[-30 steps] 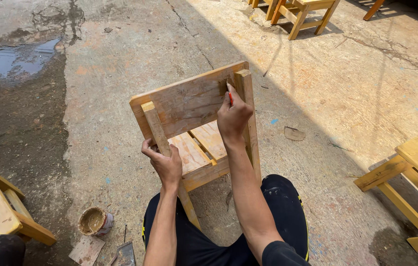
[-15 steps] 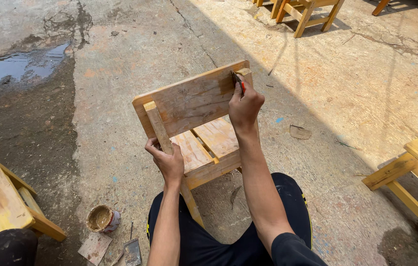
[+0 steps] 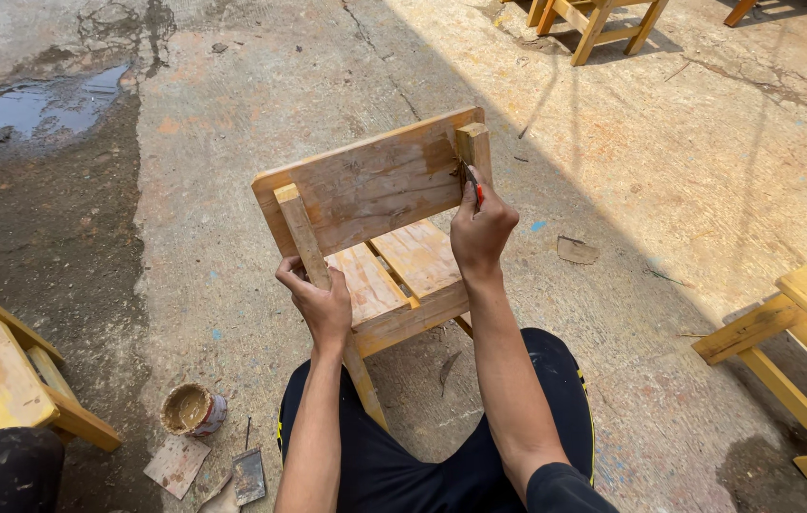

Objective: The person sits on the ground holding a small wooden chair between their legs and uses a scraper to spread wood filler from a can over the chair's back panel, seat slats and frame joints, repositioning the chair to reach different surfaces and smoothing the filler by hand between passes.

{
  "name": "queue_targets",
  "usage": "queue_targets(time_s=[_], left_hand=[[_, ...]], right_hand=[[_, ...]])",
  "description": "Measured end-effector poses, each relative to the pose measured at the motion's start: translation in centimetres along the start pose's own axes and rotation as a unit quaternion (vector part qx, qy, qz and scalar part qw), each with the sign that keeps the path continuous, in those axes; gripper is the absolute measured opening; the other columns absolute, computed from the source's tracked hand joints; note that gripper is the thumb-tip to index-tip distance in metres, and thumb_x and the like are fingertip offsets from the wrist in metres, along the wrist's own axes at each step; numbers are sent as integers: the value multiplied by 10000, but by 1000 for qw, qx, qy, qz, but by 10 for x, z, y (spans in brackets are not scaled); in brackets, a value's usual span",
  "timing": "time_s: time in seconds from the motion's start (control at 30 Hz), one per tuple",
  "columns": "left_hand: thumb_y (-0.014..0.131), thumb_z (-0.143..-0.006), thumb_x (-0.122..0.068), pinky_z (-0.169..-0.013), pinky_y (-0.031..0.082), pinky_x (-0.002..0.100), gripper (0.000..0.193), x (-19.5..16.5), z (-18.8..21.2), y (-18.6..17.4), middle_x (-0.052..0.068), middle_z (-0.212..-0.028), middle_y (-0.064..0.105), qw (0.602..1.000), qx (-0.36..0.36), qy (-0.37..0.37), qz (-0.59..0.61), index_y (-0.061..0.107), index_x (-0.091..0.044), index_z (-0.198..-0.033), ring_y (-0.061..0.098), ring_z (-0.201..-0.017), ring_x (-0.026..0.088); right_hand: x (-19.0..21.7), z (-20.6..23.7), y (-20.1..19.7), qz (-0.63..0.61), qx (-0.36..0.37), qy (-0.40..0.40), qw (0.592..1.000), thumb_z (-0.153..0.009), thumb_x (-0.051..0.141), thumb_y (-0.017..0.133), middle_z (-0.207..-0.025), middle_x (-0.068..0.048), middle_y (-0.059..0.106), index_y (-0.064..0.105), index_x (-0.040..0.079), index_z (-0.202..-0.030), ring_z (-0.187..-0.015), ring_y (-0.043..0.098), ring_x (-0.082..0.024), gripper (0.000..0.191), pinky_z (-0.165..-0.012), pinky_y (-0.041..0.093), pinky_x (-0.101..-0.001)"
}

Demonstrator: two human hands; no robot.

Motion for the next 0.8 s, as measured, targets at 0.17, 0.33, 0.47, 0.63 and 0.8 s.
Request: queue_targets(time_s=[0.17, 0.33, 0.47, 0.63, 0.8], left_hand=[[655, -936, -68, -922, 481, 497, 493, 4, 0, 0, 227, -1139, 530, 1000, 2, -8, -9, 308, -25, -1284, 635, -1050, 334], [643, -948, -73, -928, 485, 494, 480, 4, -2, 0, 213, -1102, 543, 1000, 18, -13, -5, 299, -39, -1281, 640, -1053, 323], [643, -940, -63, -922, 481, 500, 484, 2, -3, 0, 216, -1121, 537, 1000, 15, -16, -12, 301, -35, -1281, 631, -1054, 325], [646, -939, -59, -956, 480, 496, 480, -1, -1, -1, 217, -1123, 549, 1000, 10, -12, 11, 314, -27, -1284, 629, -1071, 326], [649, -933, -55, -958, 478, 485, 484, 0, 1, -2, 224, -1141, 544, 1000, 0, -3, 6, 319, -17, -1286, 627, -1073, 327]], right_hand=[[0, 2, 13, 11, -50, -34, 998, -968, 2, 630, -920, -253, 729, 732, -18, -1193, -776, 751, -354, 247, -651, 565, -395], [15, 18, 25, 5, 7, 9, 1000, -968, 13, 644, -812, -269, 693, 748, -8, -1187, -675, 708, -371, 243, -599, 515, -432], [37, 40, 32, -43, 24, -74, 996, -942, 13, 630, -853, -247, 696, 737, -16, -1204, -733, 710, -340, 284, -638, 533, -404], [16, 30, 18, -122, 19, 55, 991, -965, 82, 712, -696, -165, 696, 757, -28, -1040, -581, 646, -210, 141, -590, 477, -361], [4, 3, 0, -48, -24, 31, 998, -984, 67, 675, -741, -189, 702, 756, -23, -1114, -616, 682, -265, 177, -605, 505, -380]])
Point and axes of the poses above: each hand's wrist, its own z-axis away from the middle knuckle, its own y-axis out of the palm, x = y × z, the point moved 3 cm from there along -z, towards the middle knuckle
